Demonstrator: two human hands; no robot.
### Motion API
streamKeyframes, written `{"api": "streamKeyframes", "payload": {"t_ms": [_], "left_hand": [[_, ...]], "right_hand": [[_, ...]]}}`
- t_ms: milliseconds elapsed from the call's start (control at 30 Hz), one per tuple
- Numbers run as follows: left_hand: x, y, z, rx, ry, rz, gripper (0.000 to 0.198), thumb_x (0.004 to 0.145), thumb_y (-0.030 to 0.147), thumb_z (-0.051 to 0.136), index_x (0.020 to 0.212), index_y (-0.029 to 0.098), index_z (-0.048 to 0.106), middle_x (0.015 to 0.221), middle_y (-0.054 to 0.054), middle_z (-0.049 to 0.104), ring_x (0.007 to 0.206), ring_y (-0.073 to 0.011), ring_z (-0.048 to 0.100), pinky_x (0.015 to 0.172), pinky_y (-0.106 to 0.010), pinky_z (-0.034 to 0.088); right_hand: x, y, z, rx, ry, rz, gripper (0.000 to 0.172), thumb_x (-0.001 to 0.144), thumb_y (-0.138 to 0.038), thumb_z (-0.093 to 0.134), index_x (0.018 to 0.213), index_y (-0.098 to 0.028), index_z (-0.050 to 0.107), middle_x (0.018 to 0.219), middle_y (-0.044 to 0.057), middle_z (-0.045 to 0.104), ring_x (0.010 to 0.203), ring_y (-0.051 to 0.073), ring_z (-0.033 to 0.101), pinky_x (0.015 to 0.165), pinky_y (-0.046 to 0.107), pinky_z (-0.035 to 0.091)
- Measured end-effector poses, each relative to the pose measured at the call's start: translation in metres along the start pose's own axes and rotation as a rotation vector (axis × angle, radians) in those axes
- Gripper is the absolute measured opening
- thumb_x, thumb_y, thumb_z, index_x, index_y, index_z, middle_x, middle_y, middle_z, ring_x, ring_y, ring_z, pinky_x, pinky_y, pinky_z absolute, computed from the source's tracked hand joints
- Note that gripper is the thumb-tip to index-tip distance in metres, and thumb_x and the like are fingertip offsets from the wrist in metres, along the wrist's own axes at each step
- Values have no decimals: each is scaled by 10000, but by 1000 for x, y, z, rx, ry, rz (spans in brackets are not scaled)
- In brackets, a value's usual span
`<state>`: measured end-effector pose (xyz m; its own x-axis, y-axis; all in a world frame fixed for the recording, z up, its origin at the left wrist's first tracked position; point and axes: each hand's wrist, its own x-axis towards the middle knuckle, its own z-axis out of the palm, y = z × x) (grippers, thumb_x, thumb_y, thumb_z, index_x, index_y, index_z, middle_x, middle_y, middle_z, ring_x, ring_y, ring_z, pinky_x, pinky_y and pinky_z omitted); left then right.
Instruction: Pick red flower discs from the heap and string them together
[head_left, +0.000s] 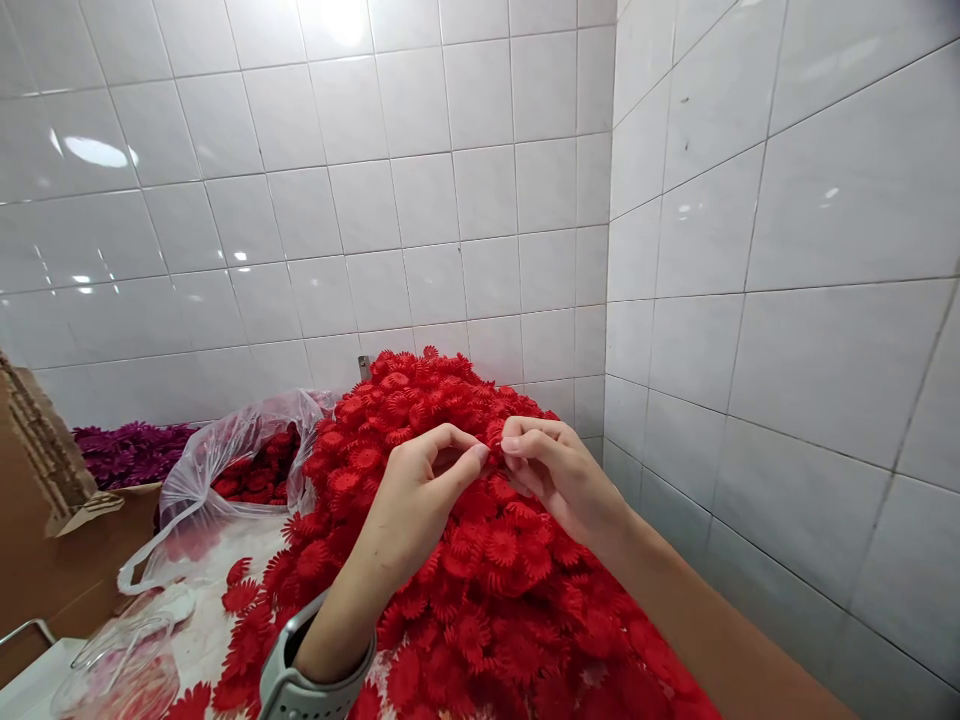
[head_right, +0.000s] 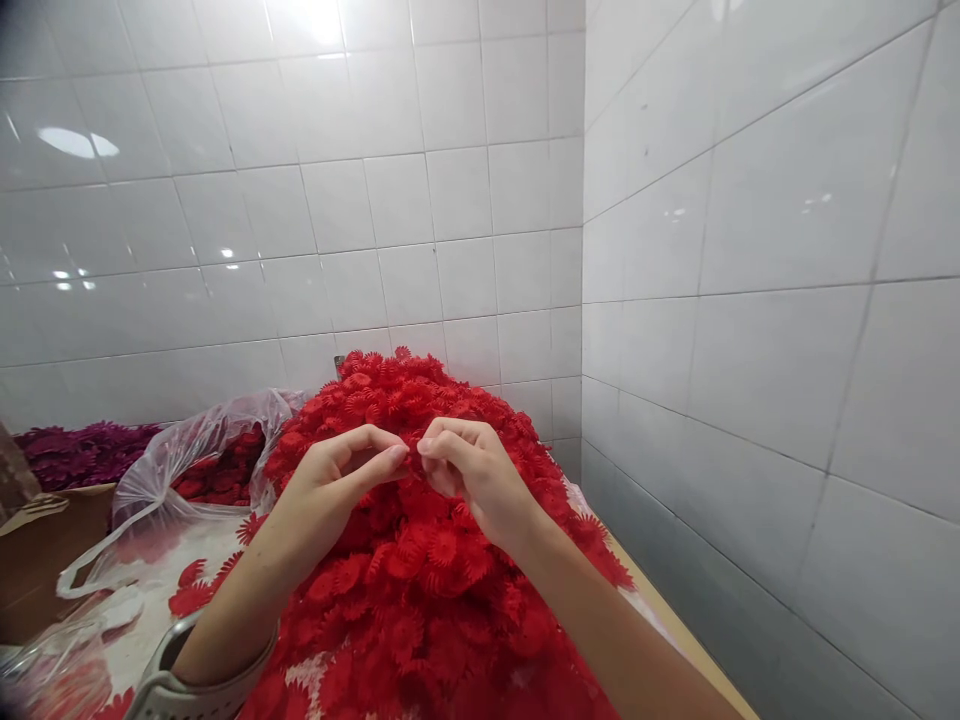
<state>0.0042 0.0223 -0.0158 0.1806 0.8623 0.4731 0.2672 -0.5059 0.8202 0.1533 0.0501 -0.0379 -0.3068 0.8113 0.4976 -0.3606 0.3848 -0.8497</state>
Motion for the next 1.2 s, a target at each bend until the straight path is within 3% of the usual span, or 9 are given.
{"api": "streamKeyframes", "payload": {"t_ms": [167,267,400,567,633,767,1000,1067,1200], "left_hand": [[9,-7,-7,-116,131,-48,154,693,295,632,612,173,584,607,43,565,601,-103,526,634,-209,454],[12,-9,-11,-269,79,-96,180,669,329,691,632,167,621,660,36,600,661,-106,580,740,-226,489],[11,-10,-11,-389,42,-99,179,636,329,738,674,175,655,693,41,619,666,-107,597,738,-244,513],[9,-6,-9,-278,-33,-85,163,673,321,719,723,168,691,717,7,665,729,-135,612,689,-220,508],[9,-5,-9,-243,-31,-76,172,707,338,690,749,172,687,749,0,668,733,-136,608,652,-212,508],[7,-4,-7,-170,144,32,183,780,377,621,814,199,643,791,16,644,716,-112,586,580,-181,481],[-4,6,-1,38,271,238,164,744,322,683,849,206,632,821,16,619,788,-115,570,665,-180,465],[-5,7,-1,58,204,183,196,774,356,645,903,209,620,848,15,613,768,-110,562,655,-181,460],[-6,4,-2,78,-80,41,246,826,448,547,852,203,548,722,43,549,602,-89,477,560,-186,415]], "right_hand": [[5,-4,-8,99,52,-32,314,722,-310,593,498,-199,403,439,-70,289,467,96,336,466,235,291],[5,-7,-10,-38,72,-43,313,788,-386,590,588,-198,442,504,-66,327,495,96,337,482,235,301],[2,-6,-7,-343,90,-64,316,834,-451,543,670,-198,450,549,-66,367,501,90,319,488,240,278],[-4,-8,-4,-450,-138,-51,286,881,-364,467,655,-200,405,558,-54,391,511,95,334,489,247,279],[-6,-9,-3,-478,-126,-79,312,891,-331,437,616,-202,367,538,-54,364,492,92,304,469,252,251],[-5,-11,-4,-479,-43,-131,333,879,-312,461,576,-191,395,550,-51,341,485,85,264,457,257,214],[-4,-14,-8,-305,-85,-86,375,864,-369,522,548,-179,454,501,-67,273,466,80,247,463,262,204],[-5,-14,-8,-231,-137,-74,382,858,-373,532,542,-181,437,501,-70,258,463,78,245,471,263,211],[-8,-14,-4,-241,-241,-75,353,872,-354,505,575,-184,419,529,-64,276,479,80,246,464,258,200]]}}
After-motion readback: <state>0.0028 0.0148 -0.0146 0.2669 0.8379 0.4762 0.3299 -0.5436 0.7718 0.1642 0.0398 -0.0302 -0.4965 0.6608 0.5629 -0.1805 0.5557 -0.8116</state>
